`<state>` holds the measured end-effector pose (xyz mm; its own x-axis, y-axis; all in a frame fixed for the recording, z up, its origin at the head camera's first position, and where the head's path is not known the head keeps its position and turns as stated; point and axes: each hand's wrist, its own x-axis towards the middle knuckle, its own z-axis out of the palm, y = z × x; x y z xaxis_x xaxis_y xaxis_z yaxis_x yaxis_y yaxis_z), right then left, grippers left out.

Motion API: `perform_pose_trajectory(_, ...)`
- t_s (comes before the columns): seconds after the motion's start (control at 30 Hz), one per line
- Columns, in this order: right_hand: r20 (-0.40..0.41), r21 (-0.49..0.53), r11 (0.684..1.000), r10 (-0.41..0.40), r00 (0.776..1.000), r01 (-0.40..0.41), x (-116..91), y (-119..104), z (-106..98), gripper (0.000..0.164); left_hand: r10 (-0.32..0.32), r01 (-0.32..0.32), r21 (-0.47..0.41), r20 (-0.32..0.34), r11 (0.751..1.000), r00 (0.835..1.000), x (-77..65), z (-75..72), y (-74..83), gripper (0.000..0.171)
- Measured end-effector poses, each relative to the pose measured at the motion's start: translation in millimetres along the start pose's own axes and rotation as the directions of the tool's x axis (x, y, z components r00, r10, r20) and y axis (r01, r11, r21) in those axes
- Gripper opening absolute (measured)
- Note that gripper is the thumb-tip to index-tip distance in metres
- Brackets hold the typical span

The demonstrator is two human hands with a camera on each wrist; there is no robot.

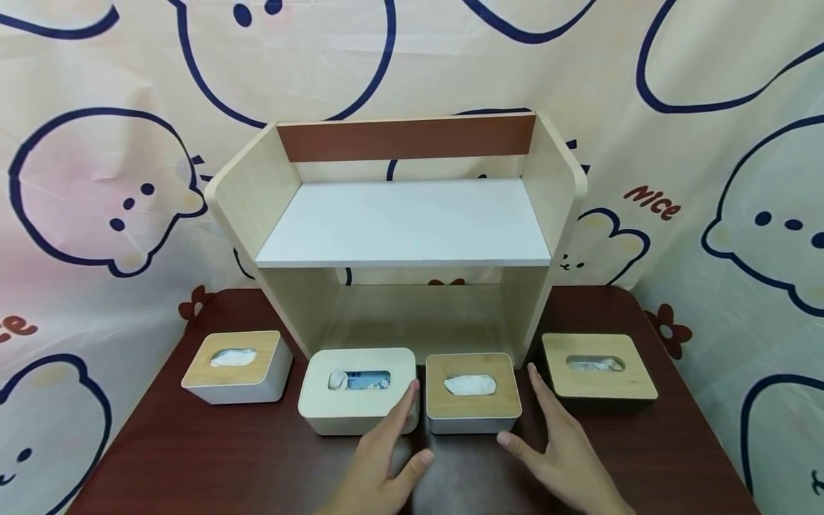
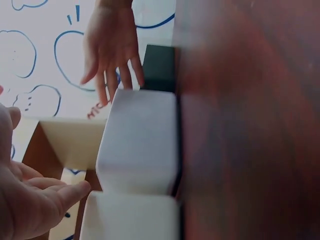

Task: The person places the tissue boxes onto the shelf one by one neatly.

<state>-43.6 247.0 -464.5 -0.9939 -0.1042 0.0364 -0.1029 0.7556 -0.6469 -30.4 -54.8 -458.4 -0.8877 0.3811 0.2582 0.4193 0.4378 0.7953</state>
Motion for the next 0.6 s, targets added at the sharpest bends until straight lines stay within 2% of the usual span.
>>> perform_pose_trajectory(0.1,-0.006,0.019,1.0,-0.013,1.0,0.013,-0.7,1.6,2.5,0.106,-0.04,0.041,-0.032,0.028,0.999,0.999,-1.3,7.1,2.2,0.084)
perform_pose_trajectory(0.27,-0.027,0.047,0.998,-0.036,0.999,0.037,-1.9,2.8,5.8,0.103,-0.105,0.107,-0.051,0.032,0.993,0.994,-2.4,17.2,7.0,0.081)
perform_pose_trajectory(0.47,-0.001,0.069,0.998,0.011,1.0,-0.011,-0.5,5.0,10.6,0.102,-0.138,0.138,-0.068,0.006,0.988,0.99,-5.1,29.7,4.1,0.079)
perform_pose_trajectory(0.6,0.023,0.126,0.991,0.044,0.999,-0.047,2.1,6.6,14.9,0.104,-0.17,0.169,-0.073,-0.01,0.983,0.985,-5.0,36.8,1.6,0.082)
